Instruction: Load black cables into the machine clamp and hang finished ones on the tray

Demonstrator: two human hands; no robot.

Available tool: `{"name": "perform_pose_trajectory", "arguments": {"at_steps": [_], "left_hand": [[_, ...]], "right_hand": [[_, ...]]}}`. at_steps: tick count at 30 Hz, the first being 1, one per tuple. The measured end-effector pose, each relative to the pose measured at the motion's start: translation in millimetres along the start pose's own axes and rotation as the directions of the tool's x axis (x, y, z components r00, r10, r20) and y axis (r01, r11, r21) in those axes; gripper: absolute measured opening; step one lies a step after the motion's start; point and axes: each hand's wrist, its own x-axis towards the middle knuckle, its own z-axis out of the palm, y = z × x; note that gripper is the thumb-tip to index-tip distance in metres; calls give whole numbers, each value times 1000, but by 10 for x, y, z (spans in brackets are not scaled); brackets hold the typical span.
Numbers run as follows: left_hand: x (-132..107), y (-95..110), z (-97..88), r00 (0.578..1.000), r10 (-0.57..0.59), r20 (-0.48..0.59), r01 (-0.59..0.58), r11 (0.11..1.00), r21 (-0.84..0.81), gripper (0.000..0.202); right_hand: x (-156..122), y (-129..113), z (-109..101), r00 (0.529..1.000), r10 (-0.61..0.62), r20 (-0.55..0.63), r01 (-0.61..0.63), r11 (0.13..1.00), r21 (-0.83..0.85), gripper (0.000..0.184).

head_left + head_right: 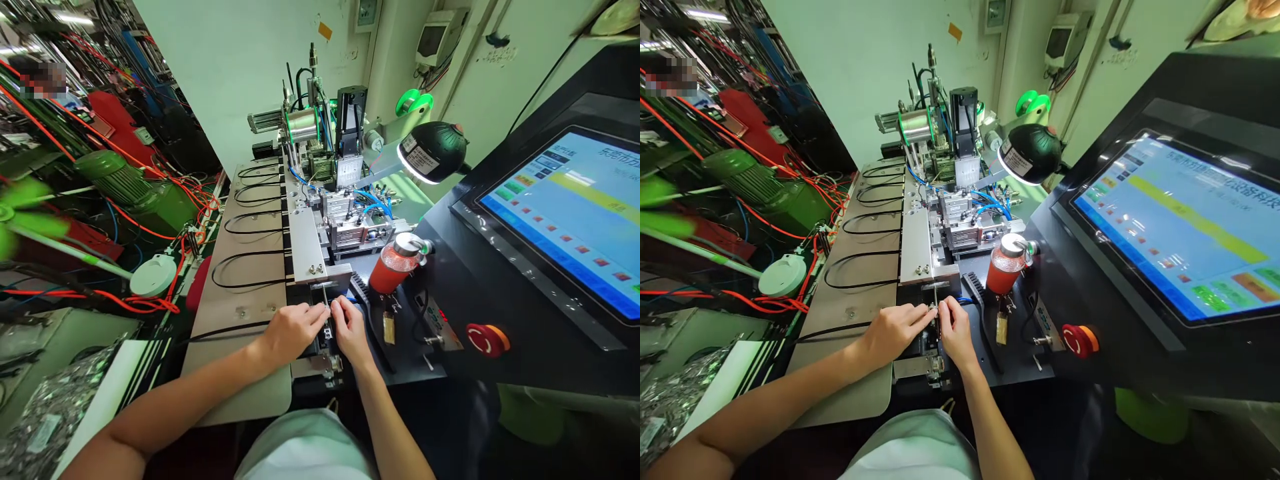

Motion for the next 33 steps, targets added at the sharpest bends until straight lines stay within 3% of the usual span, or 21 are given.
{"name": "perform_pose_trajectory", "arguments": {"at_steps": [3, 7, 11, 15, 22, 26, 29, 33], "left_hand": [[24, -5, -52, 999, -9, 52, 9, 1000, 0, 29], [-4, -84, -90, 987, -152, 51, 159, 968, -197, 27], [-30, -161, -88, 952, -286, 111, 306, 911, -277, 16], [-30, -173, -72, 953, -276, 128, 299, 925, -233, 17], [-36, -174, -58, 955, -269, 122, 290, 933, -214, 20], [30, -171, -44, 952, -273, 136, 299, 924, -240, 22], [-77, -320, -143, 942, -307, 137, 334, 897, -290, 25], [-576, -808, -479, 895, -438, 86, 440, 833, -335, 29]], "right_hand": [[1, 44, -5, 1000, 7, -3, -7, 1000, 2, 36], [-2, 24, -94, 999, 8, -50, -9, 1000, -29, 35], [-50, -116, -195, 989, -140, -54, 128, 974, -187, 24], [-129, -196, -214, 959, -282, 1, 271, 920, -282, 24], [-195, -200, -326, 934, -292, -206, 217, 920, -325, 22], [-239, -282, -377, 941, -233, -243, 159, 944, -290, 22], [-284, -383, -406, 952, -202, -228, 145, 959, -243, 23], [-345, -534, -515, 977, -147, -155, 125, 981, -146, 24]]}}
